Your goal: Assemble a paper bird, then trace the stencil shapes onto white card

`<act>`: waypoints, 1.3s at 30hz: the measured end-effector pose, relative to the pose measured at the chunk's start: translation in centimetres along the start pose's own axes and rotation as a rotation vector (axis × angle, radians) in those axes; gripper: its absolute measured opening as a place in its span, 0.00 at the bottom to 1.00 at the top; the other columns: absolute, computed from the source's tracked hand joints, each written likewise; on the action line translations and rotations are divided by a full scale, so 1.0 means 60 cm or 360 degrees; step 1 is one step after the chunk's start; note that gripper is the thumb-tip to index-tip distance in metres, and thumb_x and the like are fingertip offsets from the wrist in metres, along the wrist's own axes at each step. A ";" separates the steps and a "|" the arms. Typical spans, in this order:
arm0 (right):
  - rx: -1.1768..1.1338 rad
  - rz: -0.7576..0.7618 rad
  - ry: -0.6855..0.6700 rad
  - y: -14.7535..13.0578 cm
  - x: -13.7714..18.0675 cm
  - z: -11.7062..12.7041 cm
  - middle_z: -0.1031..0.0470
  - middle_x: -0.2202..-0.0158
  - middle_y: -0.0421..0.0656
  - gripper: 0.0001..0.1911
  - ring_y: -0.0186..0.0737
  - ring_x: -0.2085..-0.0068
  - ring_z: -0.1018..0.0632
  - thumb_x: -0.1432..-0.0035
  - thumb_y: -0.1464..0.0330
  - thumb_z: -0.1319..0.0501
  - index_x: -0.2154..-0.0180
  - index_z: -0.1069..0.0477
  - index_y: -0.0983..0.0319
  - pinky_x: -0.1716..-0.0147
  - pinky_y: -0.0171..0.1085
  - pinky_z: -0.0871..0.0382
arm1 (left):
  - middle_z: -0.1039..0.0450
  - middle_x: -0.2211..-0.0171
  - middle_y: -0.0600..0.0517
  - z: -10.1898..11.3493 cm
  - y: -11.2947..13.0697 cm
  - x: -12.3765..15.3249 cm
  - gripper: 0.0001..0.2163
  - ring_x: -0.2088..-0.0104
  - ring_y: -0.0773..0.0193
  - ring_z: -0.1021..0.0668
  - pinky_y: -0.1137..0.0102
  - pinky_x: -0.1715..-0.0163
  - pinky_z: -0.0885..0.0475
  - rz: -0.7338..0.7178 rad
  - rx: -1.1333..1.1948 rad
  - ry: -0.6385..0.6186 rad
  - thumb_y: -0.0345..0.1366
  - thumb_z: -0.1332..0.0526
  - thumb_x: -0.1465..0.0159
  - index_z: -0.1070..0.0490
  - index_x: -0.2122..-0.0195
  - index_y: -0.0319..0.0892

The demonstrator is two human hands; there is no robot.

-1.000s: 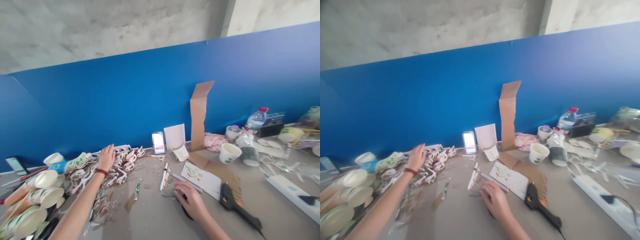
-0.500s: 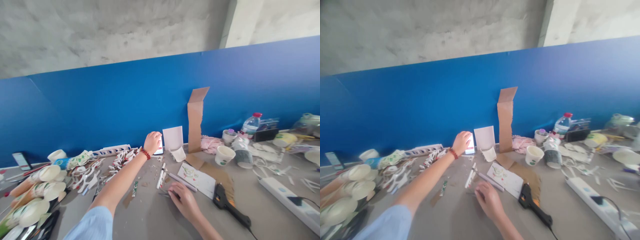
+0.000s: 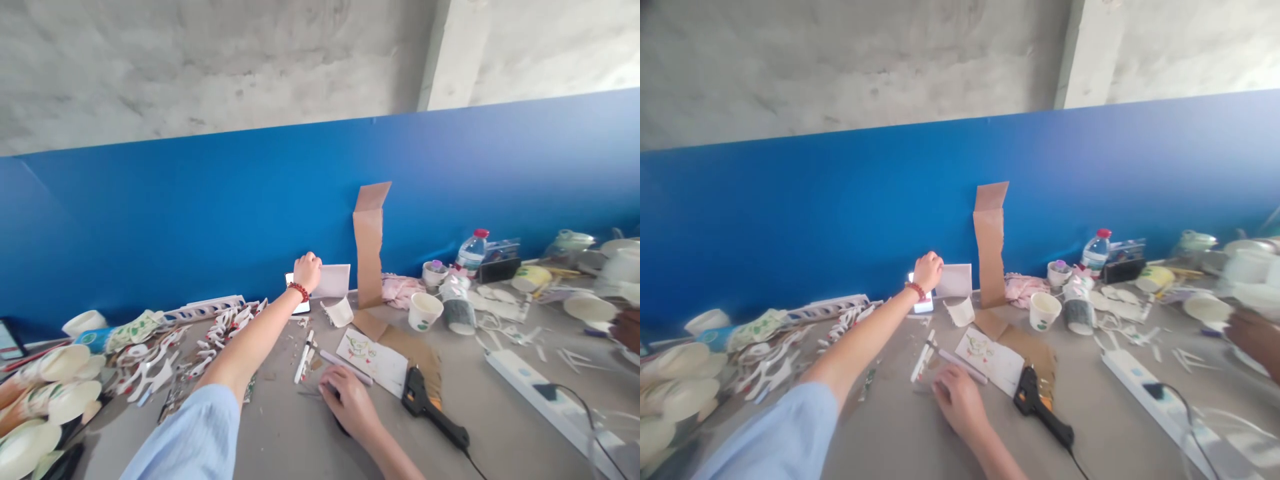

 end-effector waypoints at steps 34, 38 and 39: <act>0.0442 0.0163 -0.0300 -0.034 0.039 -0.013 0.25 0.50 0.47 0.10 0.47 0.51 0.25 0.37 0.70 0.43 0.55 0.27 0.59 0.52 0.44 0.29 | 0.21 0.64 0.53 0.063 -0.041 0.544 0.08 0.64 0.61 0.21 0.71 0.63 0.30 0.0901 0.1065 -0.0858 0.40 0.42 0.36 0.27 0.60 0.44; 0.0489 0.0242 -0.0356 -0.059 0.080 -0.029 0.29 0.45 0.51 0.16 0.52 0.45 0.28 0.39 0.67 0.40 0.49 0.30 0.61 0.46 0.50 0.32 | 0.22 0.62 0.52 0.071 -0.032 0.547 0.07 0.61 0.59 0.22 0.68 0.59 0.30 0.0798 0.0862 -0.0786 0.37 0.43 0.35 0.27 0.60 0.46; 0.0515 0.0239 -0.0359 -0.062 0.087 -0.032 0.30 0.44 0.52 0.17 0.53 0.45 0.29 0.39 0.67 0.40 0.48 0.30 0.61 0.46 0.51 0.32 | 0.23 0.61 0.51 0.073 -0.030 0.548 0.07 0.60 0.58 0.23 0.66 0.58 0.30 0.0773 0.0812 -0.0766 0.36 0.43 0.35 0.27 0.60 0.45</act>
Point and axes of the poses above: each hand's wrist, its own x-axis away from the middle knuckle, its own z-axis out of the back of the hand, y = z × x, the point moved 8 cm from there along -x, towards the middle knuckle
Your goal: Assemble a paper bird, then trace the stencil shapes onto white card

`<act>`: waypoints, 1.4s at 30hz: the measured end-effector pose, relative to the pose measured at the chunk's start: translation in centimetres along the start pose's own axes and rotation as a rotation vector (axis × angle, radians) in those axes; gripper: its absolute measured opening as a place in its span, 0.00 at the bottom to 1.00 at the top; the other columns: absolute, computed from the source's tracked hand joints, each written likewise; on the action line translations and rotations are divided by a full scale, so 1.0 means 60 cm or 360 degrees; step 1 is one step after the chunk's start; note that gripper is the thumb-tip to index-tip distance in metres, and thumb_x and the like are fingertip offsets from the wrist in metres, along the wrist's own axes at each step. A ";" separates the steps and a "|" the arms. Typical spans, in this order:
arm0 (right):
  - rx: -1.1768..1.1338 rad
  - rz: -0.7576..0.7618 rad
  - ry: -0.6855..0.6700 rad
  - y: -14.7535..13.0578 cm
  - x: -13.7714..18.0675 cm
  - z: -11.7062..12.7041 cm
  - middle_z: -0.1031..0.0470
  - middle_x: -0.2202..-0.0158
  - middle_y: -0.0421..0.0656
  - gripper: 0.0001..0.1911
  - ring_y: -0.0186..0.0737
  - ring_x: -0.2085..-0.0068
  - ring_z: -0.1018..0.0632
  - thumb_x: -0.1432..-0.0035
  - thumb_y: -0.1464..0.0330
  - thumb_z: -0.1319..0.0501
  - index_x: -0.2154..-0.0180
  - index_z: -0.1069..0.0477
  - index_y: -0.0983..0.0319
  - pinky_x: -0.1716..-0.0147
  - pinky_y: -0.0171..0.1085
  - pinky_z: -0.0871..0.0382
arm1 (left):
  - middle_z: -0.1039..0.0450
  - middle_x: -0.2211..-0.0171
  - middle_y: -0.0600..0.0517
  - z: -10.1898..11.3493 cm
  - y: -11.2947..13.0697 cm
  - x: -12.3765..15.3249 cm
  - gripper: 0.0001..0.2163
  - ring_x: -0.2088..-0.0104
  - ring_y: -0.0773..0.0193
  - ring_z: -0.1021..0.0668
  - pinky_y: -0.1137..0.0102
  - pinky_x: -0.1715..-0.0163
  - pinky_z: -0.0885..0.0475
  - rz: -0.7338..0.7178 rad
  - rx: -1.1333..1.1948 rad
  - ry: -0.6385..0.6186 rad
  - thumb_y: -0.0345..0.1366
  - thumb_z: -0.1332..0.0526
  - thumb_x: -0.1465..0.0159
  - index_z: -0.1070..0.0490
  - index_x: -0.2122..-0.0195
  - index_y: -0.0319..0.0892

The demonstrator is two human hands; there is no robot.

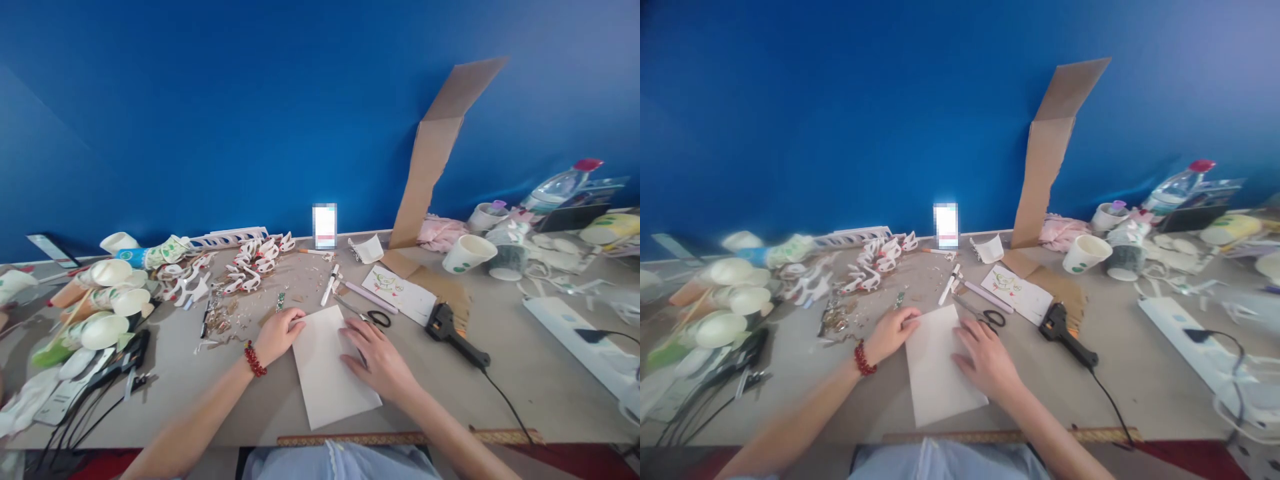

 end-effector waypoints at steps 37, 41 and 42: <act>0.0111 -0.0015 0.0185 0.010 0.030 -0.036 0.29 0.43 0.49 0.17 0.54 0.46 0.27 0.38 0.64 0.41 0.47 0.30 0.59 0.49 0.51 0.29 | 0.46 0.33 0.41 -0.078 0.089 0.087 0.35 0.33 0.51 0.43 0.50 0.34 0.55 -0.1047 -0.0645 -0.0586 0.59 0.49 0.35 0.48 0.33 0.45; 0.0058 -0.0040 0.0172 0.007 0.030 -0.031 0.28 0.44 0.49 0.15 0.52 0.46 0.26 0.38 0.66 0.42 0.49 0.28 0.59 0.47 0.51 0.29 | 0.40 0.36 0.40 -0.066 0.089 0.083 0.32 0.35 0.51 0.39 0.52 0.34 0.51 -0.1060 -0.0617 -0.0460 0.57 0.45 0.36 0.41 0.37 0.44; 0.0041 -0.0048 0.0162 0.006 0.029 -0.030 0.28 0.44 0.49 0.15 0.52 0.46 0.26 0.38 0.67 0.42 0.49 0.28 0.59 0.47 0.50 0.29 | 0.39 0.36 0.40 -0.062 0.086 0.083 0.30 0.35 0.51 0.38 0.52 0.34 0.50 -0.1036 -0.0620 -0.0425 0.56 0.45 0.36 0.40 0.37 0.44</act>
Point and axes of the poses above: each hand's wrist, its own x-axis away from the middle knuckle, its own z-axis out of the back of the hand, y = z × x, the point moved 8 cm from there along -x, towards the middle knuckle
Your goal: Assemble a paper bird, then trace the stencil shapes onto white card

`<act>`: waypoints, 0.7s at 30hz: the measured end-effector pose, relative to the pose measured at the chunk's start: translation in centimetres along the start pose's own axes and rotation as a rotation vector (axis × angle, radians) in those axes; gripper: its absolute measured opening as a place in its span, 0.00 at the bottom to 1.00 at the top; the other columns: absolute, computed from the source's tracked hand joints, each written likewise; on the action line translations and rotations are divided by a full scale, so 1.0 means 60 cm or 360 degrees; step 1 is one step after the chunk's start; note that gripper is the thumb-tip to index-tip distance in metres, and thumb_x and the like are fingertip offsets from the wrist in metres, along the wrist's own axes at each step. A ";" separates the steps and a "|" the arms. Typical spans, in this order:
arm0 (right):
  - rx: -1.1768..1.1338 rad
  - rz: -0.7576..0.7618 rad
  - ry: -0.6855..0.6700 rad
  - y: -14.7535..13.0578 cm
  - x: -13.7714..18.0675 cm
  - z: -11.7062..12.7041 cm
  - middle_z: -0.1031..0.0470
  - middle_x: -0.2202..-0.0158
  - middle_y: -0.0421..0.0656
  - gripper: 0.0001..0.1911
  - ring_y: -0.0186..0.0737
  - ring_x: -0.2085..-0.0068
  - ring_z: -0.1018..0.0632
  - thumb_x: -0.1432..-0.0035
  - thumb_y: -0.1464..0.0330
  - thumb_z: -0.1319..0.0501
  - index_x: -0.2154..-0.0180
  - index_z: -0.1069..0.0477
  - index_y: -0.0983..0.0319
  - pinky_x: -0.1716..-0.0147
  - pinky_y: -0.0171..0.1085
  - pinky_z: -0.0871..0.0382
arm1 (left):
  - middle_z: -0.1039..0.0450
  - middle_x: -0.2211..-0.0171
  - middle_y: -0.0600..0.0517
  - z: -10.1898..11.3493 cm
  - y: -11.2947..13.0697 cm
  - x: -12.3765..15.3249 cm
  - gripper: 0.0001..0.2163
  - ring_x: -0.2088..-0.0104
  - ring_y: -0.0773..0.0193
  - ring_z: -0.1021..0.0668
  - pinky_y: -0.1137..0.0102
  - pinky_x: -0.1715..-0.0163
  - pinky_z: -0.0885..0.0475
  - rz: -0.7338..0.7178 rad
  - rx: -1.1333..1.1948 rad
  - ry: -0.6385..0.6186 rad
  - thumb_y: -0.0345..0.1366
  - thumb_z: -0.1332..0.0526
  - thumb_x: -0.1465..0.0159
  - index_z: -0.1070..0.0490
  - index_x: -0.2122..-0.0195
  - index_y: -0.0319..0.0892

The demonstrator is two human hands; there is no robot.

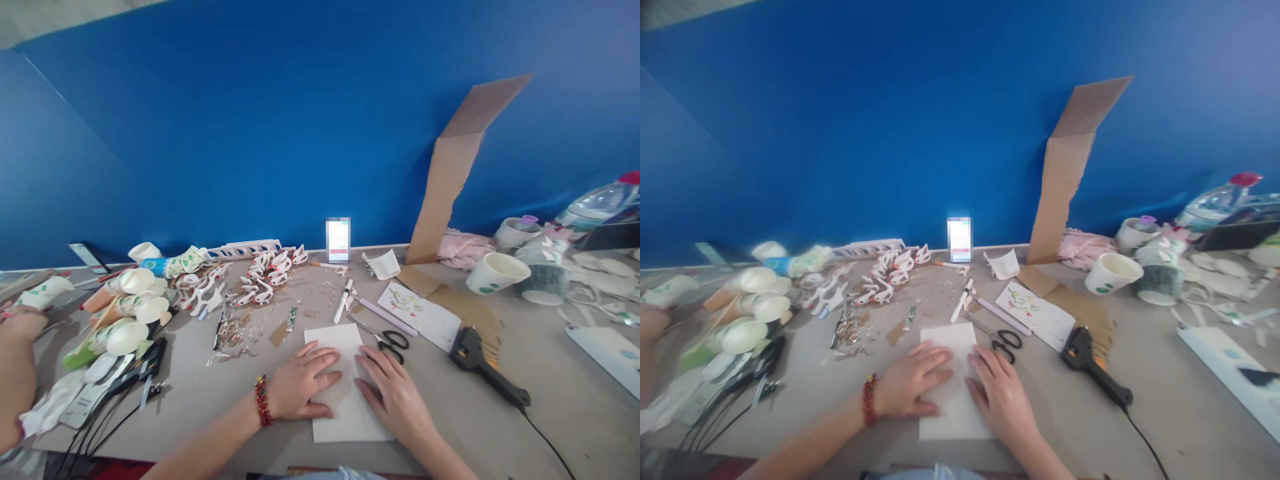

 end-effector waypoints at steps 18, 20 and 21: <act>0.0066 0.0014 -0.0012 0.009 0.003 -0.009 0.28 0.44 0.49 0.15 0.53 0.47 0.25 0.37 0.64 0.42 0.49 0.29 0.58 0.48 0.53 0.29 | 0.29 0.45 0.48 0.224 -0.220 0.048 0.15 0.44 0.55 0.30 0.59 0.41 0.39 0.0883 -0.0501 0.0665 0.40 0.50 0.29 0.27 0.50 0.46; 0.0082 0.0036 0.0012 0.010 0.004 -0.011 0.28 0.44 0.49 0.16 0.53 0.47 0.25 0.37 0.64 0.42 0.49 0.29 0.59 0.48 0.53 0.28 | 0.27 0.49 0.45 0.296 -0.307 0.049 0.16 0.47 0.54 0.28 0.60 0.45 0.36 0.1142 -0.0641 0.0747 0.37 0.53 0.29 0.26 0.52 0.42; 0.0090 0.0046 0.0024 0.011 0.004 -0.012 0.27 0.44 0.49 0.16 0.53 0.47 0.25 0.38 0.64 0.42 0.49 0.29 0.59 0.49 0.53 0.28 | 0.27 0.50 0.43 0.322 -0.344 0.046 0.17 0.48 0.52 0.29 0.58 0.46 0.35 0.1195 -0.0673 0.0764 0.35 0.54 0.29 0.26 0.52 0.40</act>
Point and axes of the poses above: each hand's wrist, its own x-axis away from the middle knuckle, its own z-axis out of the back of the hand, y = z × x, the point moved 8 cm from there along -x, towards the middle knuckle
